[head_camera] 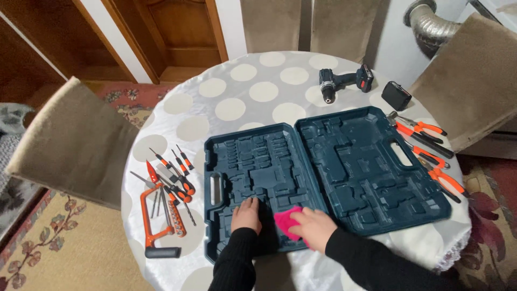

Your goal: The person wipes the interior compartments of an open toolbox with a pink cloth. The toolbox is empty, and the person systematically cleans both halves of the case on a round table.

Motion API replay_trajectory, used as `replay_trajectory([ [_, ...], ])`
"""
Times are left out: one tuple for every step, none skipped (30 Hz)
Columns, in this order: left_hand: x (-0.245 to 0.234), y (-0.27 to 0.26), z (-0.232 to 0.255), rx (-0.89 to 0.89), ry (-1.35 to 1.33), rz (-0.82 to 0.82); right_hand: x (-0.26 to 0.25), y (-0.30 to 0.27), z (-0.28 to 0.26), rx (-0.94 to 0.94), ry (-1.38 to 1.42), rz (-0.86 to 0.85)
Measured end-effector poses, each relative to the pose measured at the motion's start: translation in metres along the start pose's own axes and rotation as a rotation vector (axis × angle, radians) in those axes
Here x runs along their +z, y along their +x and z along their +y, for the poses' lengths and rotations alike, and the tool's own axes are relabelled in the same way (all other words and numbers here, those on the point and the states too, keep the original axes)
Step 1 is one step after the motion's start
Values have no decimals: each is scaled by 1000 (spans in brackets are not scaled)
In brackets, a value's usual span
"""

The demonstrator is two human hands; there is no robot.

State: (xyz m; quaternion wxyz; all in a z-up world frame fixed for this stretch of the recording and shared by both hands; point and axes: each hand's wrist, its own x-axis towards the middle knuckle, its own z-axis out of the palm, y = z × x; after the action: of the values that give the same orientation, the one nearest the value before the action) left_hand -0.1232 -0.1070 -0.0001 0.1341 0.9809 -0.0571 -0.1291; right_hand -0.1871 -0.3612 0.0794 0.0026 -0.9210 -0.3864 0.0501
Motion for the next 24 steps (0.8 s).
replay_trajectory([
  [2,-2,4,-4,-6,-3,3,-5,11,-4,0,-7],
  [1,-1,7,-11,-14,-4,4,-7,24,38,-10,-56],
  [0,0,9,-17,-21,-5,5,-9,37,80,-21,-104],
  [0,0,14,-24,-23,0,4,-5,44,73,-25,-102],
  [1,1,18,-55,-36,-11,4,-1,50,71,-82,-87],
  [2,0,22,-87,-48,-24,4,2,56,71,-137,-72],
  [-3,-2,29,-92,-51,-20,-3,9,60,64,-140,-71],
  [-7,-4,35,-104,-34,-26,-10,17,65,143,-114,6],
  [-12,-5,40,-116,-17,-32,-16,25,69,221,-87,84],
  [-10,-2,45,-122,-20,-29,-20,35,78,213,-88,83],
  [-8,1,48,-102,-10,-19,-25,45,86,262,-25,88],
  [-7,6,53,-81,0,-8,-29,55,95,310,37,93],
  [-6,6,60,-87,-4,-4,-19,64,101,303,34,93],
  [-7,7,67,-89,-14,-16,-10,72,107,341,65,79],
  [-7,7,74,-91,-25,-28,0,81,114,380,96,65],
  [-13,4,82,-92,-25,-24,13,86,114,378,93,67],
  [-19,1,89,-119,-32,-45,26,92,114,381,59,40],
  [-24,-3,98,-143,-40,-70,40,94,114,387,25,9],
  [-25,-3,104,-142,-41,-70,39,93,107,387,24,9],
  [-26,-5,109,-159,-34,-70,40,91,99,399,17,-6],
  [-26,-7,115,-176,-28,-70,41,88,91,410,10,-21],
  [-28,-8,116,-175,-27,-70,42,82,85,411,10,-21],
  [-29,-9,117,-177,-27,-69,43,76,79,397,27,2],
  [-30,-11,118,-178,-28,-69,44,70,73,382,43,22],
])
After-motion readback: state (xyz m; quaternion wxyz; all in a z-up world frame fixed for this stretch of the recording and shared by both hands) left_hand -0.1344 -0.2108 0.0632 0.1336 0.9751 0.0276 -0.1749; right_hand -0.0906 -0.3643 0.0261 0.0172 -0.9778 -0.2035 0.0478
